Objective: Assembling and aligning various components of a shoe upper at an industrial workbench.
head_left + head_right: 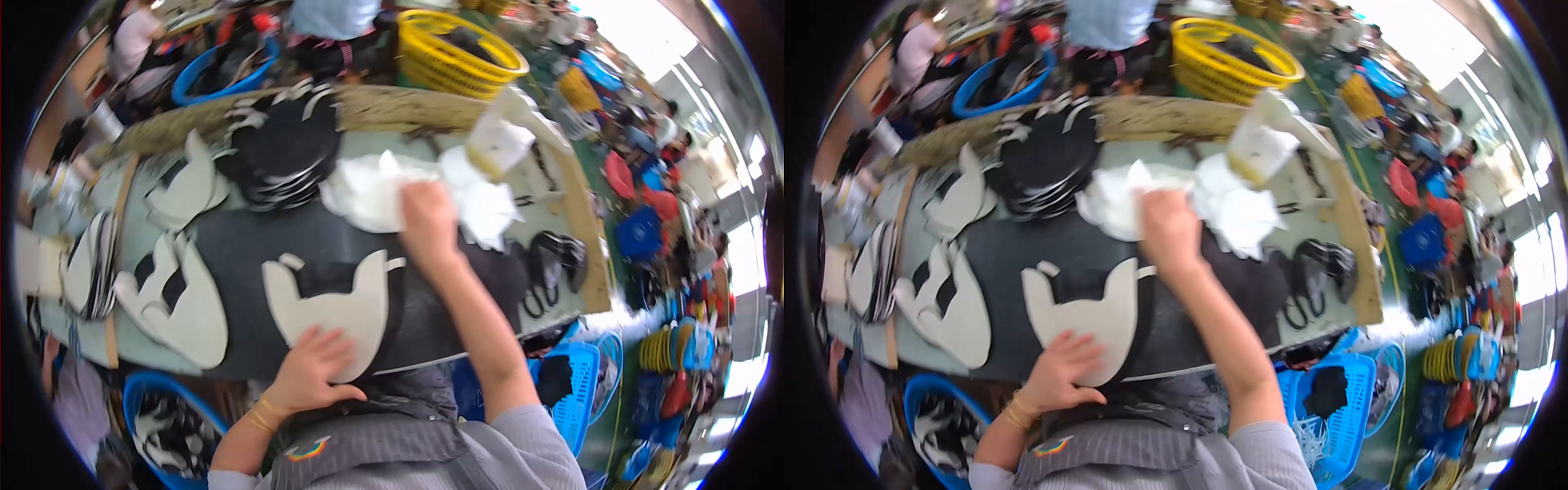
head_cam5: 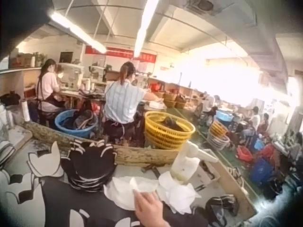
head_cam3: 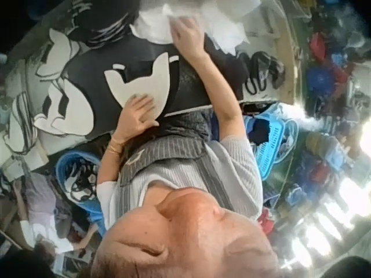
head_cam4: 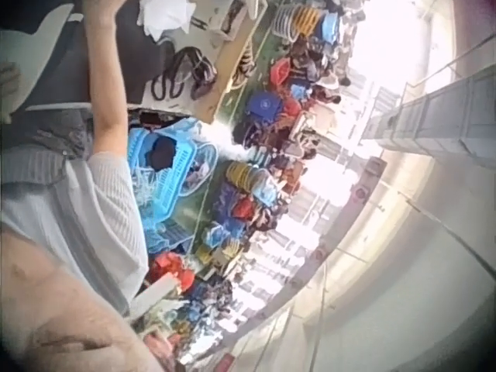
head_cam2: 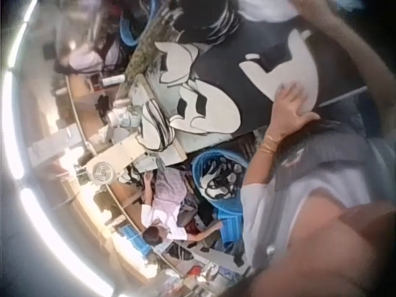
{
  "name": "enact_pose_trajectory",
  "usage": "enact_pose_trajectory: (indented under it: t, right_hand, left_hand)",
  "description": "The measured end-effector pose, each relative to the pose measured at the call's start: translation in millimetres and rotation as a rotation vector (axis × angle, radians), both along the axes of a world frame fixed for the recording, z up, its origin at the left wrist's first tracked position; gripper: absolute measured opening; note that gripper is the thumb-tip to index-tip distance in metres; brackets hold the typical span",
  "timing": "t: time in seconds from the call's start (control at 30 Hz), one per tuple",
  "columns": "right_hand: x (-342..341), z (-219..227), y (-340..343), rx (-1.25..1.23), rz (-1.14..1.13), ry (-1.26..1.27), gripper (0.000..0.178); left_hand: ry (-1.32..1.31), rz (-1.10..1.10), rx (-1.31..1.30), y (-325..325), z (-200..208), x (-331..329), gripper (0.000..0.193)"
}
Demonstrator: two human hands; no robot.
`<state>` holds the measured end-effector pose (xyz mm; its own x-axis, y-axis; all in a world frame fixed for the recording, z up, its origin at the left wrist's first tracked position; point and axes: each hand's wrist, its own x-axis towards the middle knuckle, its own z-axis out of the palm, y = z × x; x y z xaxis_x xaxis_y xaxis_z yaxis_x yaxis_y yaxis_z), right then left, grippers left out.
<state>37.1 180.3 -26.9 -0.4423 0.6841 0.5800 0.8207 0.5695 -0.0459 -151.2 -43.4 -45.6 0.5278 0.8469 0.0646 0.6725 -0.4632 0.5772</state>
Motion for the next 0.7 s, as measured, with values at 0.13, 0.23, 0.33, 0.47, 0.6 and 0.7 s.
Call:
enact_pose_trajectory:
  t: [0.13,0.23,0.33,0.47,0.6,0.7]
  right_hand:
    - [-27.5,5.2,-103.1,-0.008,0.598,0.292,0.051]
    - [-23.3,17.6,-137.4,-0.16,0.53,0.449,0.05]
    - [-8.6,31.3,-153.8,-0.225,0.484,0.516,0.043]
    - [-4.6,36.0,-157.9,-0.104,0.492,0.685,0.03]
    - [3.2,46.0,-155.9,-0.02,0.554,0.536,0.034]
    - [2.0,49.0,-168.0,-0.029,0.479,0.384,0.042]
  left_hand:
    - [-1.418,0.695,-0.104,36.7,25.3,54.5,0.031]
    - [-1.616,0.694,-0.263,42.1,45.9,63.3,0.018]
    - [-1.724,0.573,-0.425,30.6,46.2,61.2,0.015]
    - [-1.568,0.667,-0.4,20.8,56.4,66.8,0.014]
    - [-1.549,0.618,-0.28,13.4,56.0,66.6,0.016]
    - [-1.324,0.661,-0.17,8.3,48.8,65.6,0.017]
